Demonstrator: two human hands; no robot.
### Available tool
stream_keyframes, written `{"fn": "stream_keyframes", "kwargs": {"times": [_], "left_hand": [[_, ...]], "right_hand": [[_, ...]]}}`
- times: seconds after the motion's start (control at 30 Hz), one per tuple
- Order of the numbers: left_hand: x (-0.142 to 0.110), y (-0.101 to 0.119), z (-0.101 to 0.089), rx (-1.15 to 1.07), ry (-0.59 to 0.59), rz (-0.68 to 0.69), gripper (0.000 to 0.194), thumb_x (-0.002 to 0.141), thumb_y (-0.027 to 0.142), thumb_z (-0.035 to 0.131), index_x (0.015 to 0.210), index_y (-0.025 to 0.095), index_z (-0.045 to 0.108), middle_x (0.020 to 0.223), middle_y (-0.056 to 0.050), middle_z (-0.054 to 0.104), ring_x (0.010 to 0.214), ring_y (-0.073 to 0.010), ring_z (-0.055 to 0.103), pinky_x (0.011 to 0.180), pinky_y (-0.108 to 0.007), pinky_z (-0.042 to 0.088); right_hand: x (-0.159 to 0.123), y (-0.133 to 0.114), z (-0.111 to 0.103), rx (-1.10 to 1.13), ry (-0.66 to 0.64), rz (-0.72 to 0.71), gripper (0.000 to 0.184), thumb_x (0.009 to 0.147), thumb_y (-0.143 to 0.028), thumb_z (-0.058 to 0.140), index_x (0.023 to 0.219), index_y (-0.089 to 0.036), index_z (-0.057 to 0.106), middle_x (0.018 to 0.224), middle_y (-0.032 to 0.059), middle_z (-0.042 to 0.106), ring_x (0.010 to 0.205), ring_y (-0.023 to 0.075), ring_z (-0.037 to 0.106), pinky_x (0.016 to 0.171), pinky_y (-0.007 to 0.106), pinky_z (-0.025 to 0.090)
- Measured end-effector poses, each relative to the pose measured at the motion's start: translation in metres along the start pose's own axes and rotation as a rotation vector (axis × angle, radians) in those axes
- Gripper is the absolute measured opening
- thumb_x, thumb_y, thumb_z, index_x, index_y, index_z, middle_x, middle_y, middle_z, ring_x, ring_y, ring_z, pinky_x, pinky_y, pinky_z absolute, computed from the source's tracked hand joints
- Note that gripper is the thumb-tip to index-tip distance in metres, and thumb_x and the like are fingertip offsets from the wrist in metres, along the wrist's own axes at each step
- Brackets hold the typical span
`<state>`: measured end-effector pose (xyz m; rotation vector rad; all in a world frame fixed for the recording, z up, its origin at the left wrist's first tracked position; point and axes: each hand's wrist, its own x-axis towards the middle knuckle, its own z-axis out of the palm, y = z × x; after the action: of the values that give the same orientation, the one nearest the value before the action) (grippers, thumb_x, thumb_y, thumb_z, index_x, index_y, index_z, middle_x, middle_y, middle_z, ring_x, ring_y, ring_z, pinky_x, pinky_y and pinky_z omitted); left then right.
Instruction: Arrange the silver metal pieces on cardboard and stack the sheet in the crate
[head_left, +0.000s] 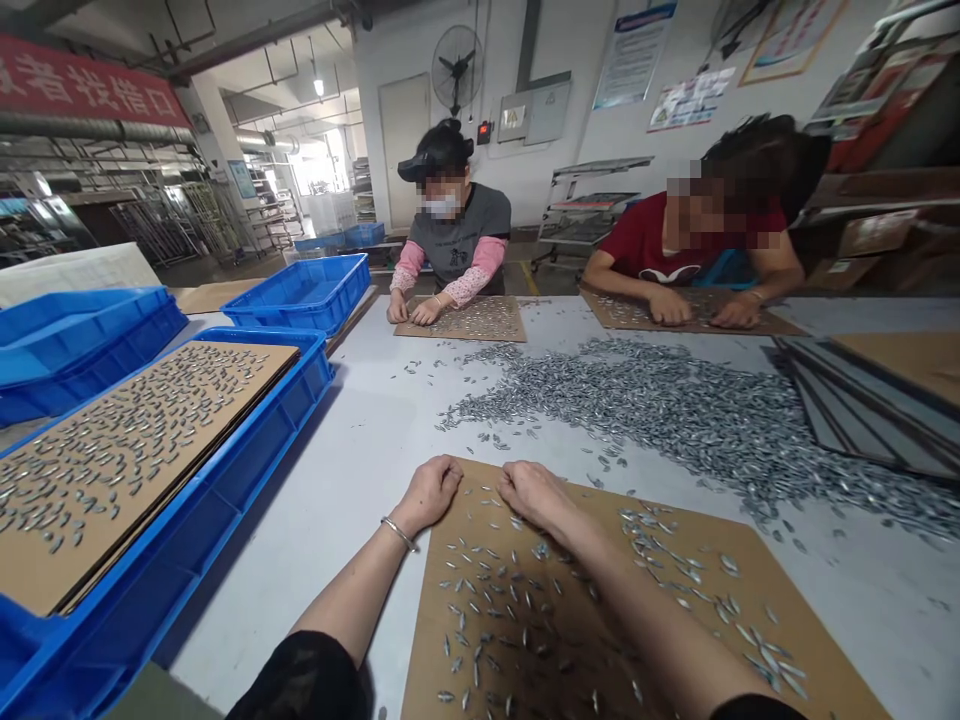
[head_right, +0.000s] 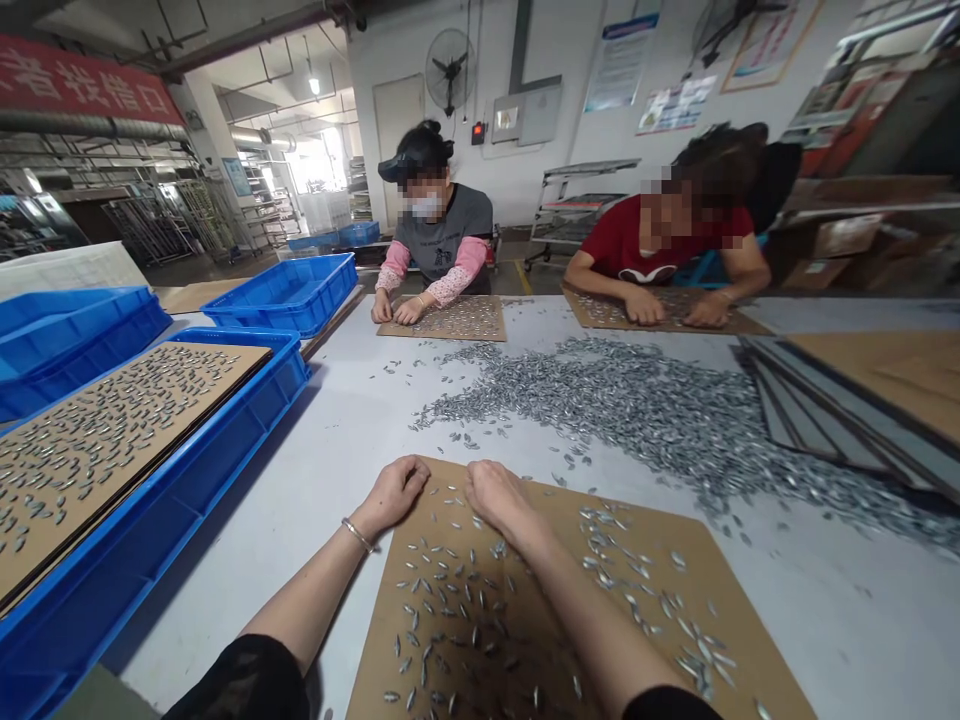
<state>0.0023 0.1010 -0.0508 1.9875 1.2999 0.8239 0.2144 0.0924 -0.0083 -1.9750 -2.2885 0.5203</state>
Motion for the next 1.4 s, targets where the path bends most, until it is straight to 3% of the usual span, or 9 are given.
{"fn": "stream_keyframes", "kwargs": {"times": [0.37,0.5,0.6,0.73,0.83,0.93,1.13,1.27,1.4], "left_hand": [[0.002,-0.007,0.002,-0.067,0.027,-0.041,0.022,0.097,0.032,0.044,0.084,0.021,0.058,0.077,0.0,0.063,0.074,-0.0168,0.056,0.071,-0.027,0.044],[0.003,-0.009,0.001,-0.084,0.019,-0.047,0.023,0.097,0.035,0.046,0.084,0.021,0.058,0.076,0.0,0.064,0.074,-0.0169,0.056,0.071,-0.028,0.044],[0.003,-0.01,0.0,-0.101,0.007,-0.052,0.023,0.097,0.036,0.046,0.086,0.021,0.06,0.075,0.0,0.064,0.074,-0.0173,0.057,0.071,-0.028,0.045],[0.003,-0.011,0.001,-0.122,-0.005,-0.058,0.023,0.097,0.036,0.046,0.089,0.021,0.061,0.074,0.0,0.065,0.073,-0.0173,0.058,0.071,-0.027,0.046],[0.004,-0.011,0.001,-0.125,-0.009,-0.056,0.021,0.096,0.035,0.046,0.088,0.021,0.06,0.075,0.0,0.065,0.074,-0.0175,0.059,0.072,-0.027,0.046],[0.004,-0.01,0.0,-0.122,-0.009,-0.051,0.02,0.095,0.033,0.046,0.086,0.021,0.06,0.077,-0.001,0.065,0.075,-0.0177,0.058,0.074,-0.028,0.046],[0.003,-0.01,0.0,-0.117,-0.005,-0.05,0.018,0.095,0.03,0.046,0.087,0.021,0.06,0.077,-0.001,0.065,0.076,-0.0179,0.058,0.074,-0.027,0.046],[0.003,-0.011,0.002,-0.125,-0.011,-0.046,0.016,0.094,0.028,0.047,0.086,0.021,0.06,0.076,0.0,0.065,0.075,-0.0172,0.058,0.074,-0.027,0.046],[0.003,-0.013,0.004,-0.128,-0.008,-0.046,0.015,0.092,0.023,0.047,0.086,0.021,0.06,0.076,0.0,0.066,0.074,-0.0173,0.058,0.075,-0.028,0.046]], "right_hand": [[0.019,-0.042,0.015,-0.152,0.081,-0.226,0.029,0.099,-0.013,0.045,0.106,-0.013,0.073,0.113,0.0174,0.071,0.111,0.0261,0.065,0.092,0.031,0.039],[0.019,-0.048,0.015,-0.148,0.064,-0.218,0.029,0.097,-0.013,0.047,0.099,-0.013,0.076,0.109,0.0178,0.073,0.104,0.0261,0.067,0.089,0.031,0.042],[0.014,-0.037,0.003,-0.113,0.056,-0.175,0.028,0.099,-0.018,0.048,0.095,-0.015,0.076,0.106,0.0146,0.074,0.094,0.0232,0.068,0.079,0.029,0.044],[0.001,-0.003,-0.02,-0.058,0.084,-0.064,0.032,0.102,-0.019,0.043,0.096,-0.018,0.075,0.105,0.0104,0.074,0.088,0.0185,0.067,0.071,0.026,0.041],[-0.013,0.02,-0.025,-0.037,0.042,-0.006,0.025,0.096,-0.018,0.051,0.084,-0.019,0.073,0.087,0.0067,0.074,0.081,0.0178,0.064,0.066,0.025,0.036],[-0.021,0.025,-0.015,-0.024,0.008,0.006,0.025,0.095,-0.021,0.054,0.077,-0.019,0.071,0.077,0.0051,0.071,0.074,0.0164,0.061,0.064,0.025,0.033],[-0.018,0.01,0.006,-0.03,0.045,-0.009,0.017,0.093,-0.016,0.054,0.087,-0.015,0.07,0.092,0.0092,0.07,0.082,0.0175,0.06,0.07,0.026,0.032],[-0.019,-0.002,0.013,-0.06,0.055,-0.138,0.019,0.095,-0.018,0.052,0.088,-0.018,0.069,0.095,0.0075,0.071,0.084,0.0173,0.061,0.072,0.026,0.033],[-0.025,-0.014,0.022,-0.25,0.051,-0.257,0.026,0.097,-0.016,0.048,0.083,-0.018,0.07,0.091,0.0094,0.072,0.086,0.0199,0.064,0.076,0.029,0.035]]}}
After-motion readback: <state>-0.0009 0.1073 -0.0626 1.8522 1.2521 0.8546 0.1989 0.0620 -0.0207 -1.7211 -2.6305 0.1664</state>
